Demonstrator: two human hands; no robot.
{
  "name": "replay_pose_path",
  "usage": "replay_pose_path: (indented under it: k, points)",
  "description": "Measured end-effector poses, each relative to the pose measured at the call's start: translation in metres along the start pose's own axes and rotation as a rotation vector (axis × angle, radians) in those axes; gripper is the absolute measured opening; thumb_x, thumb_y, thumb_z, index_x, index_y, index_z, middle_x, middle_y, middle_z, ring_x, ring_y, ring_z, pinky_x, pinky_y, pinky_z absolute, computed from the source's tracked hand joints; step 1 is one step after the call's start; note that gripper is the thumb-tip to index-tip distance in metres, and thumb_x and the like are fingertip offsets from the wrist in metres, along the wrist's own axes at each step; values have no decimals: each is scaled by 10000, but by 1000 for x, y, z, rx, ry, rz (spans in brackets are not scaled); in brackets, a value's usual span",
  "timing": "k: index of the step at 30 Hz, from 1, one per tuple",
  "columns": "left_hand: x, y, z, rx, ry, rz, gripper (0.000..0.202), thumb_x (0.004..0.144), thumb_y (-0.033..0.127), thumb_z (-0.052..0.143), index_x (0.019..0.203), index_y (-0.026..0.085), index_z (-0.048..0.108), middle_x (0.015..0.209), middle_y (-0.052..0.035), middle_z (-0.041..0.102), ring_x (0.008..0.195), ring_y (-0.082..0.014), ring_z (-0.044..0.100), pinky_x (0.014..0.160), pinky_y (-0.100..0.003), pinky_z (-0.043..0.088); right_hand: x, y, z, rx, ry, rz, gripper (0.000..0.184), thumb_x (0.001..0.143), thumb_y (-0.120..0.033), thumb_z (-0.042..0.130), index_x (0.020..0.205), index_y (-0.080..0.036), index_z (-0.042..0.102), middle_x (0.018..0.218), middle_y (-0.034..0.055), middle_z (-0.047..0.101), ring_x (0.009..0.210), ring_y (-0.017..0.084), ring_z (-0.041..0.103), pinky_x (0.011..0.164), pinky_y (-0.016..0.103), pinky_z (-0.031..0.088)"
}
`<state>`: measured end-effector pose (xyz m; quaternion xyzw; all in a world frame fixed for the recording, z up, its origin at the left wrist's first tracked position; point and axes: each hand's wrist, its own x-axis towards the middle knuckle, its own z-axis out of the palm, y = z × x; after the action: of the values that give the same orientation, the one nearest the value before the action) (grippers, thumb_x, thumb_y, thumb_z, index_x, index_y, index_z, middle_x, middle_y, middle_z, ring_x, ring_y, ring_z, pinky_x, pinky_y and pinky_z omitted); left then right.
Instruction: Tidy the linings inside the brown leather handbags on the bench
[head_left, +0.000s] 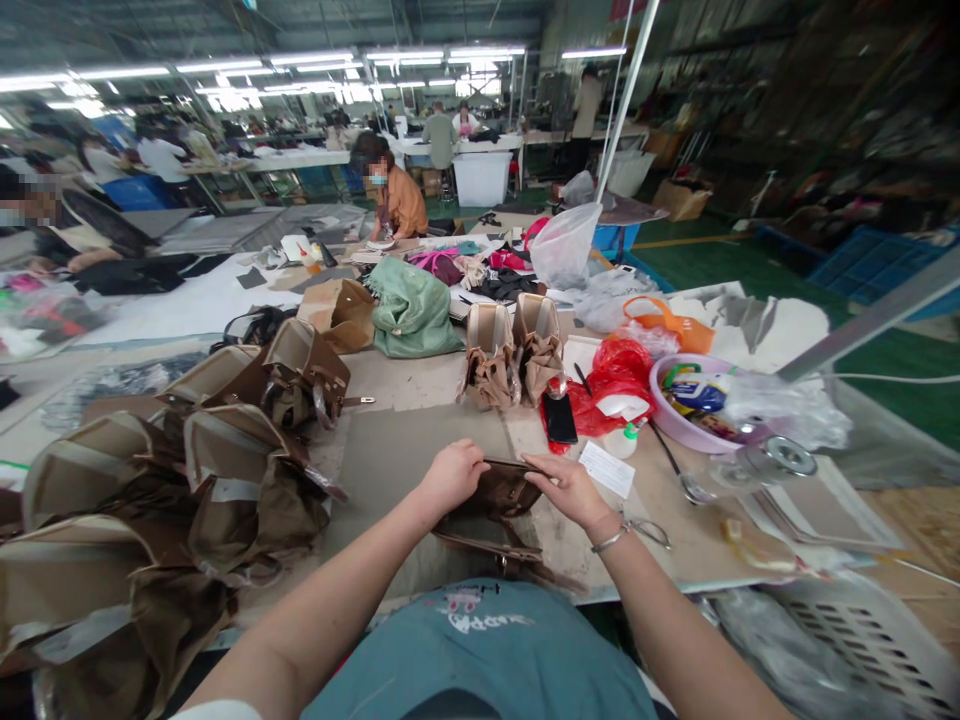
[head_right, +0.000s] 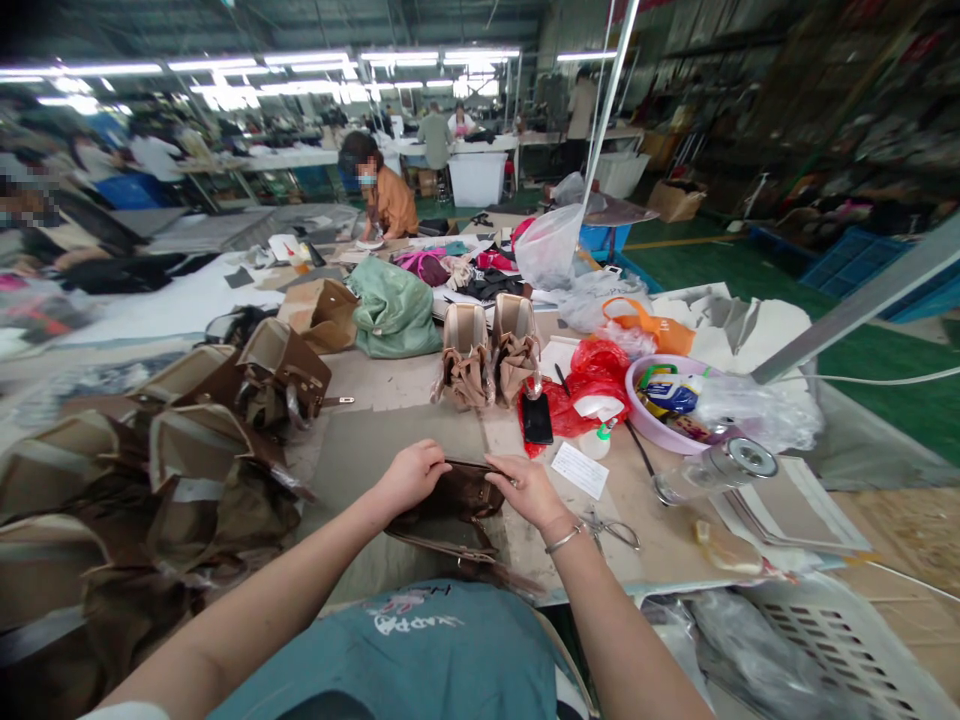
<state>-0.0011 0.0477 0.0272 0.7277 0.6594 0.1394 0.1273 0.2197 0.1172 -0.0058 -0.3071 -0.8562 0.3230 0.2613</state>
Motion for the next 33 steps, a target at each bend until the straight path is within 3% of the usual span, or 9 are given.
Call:
replay_pose_path:
  k: [7,13,17,21,28,33]
  points:
    - [3,-3,4,15,-17,-15,222,833,287,473,701,158,598,777,-45,564,754,-146,526,698,-241,407,-9,4,-14,-237,-124,-162,368,876,-233,405,1232,-262,496,1126,53,606,1005,173,562,876,331,460]
    - [2,-2,2,-4,-18,-16,211,827,276,483,692,160,598,769,-43,560,754,-146,527,694,-241,406,-11,4,-31,-207,-108,-157,291,860,-282,433,1096,-252,600,1077,56,631,978,180,578,864,326,463]
    - [2,-1,1,-18,-21,-26,204,823,272,489,694,161,602,768,-45,558,766,-149,530,701,-243,408,-4,3,-32,-78,-76,22,261,850,-353,448,891,-226,672,897,49,676,832,175,610,788,309,478]
    - [2,0,0,-17,-30,-46,203,820,276,491,702,158,607,774,-48,561,766,-151,532,708,-249,411,9,0,-23,85,26,244,331,819,-428,458,813,-191,688,809,46,683,762,185,616,723,300,486]
    - [3,0,1,-3,-31,-37,200,819,273,490,701,161,606,771,-48,563,757,-152,532,698,-251,414,21,-2,-13,206,-180,484,343,745,-440,523,638,-147,665,532,11,598,495,115,536,470,210,428]
    - [4,0,0,-16,-38,-44,208,824,273,480,713,158,613,777,-54,562,777,-155,536,718,-253,416,17,12,-20,348,-212,566,349,726,-429,549,790,-117,693,604,32,640,560,135,580,539,241,484]
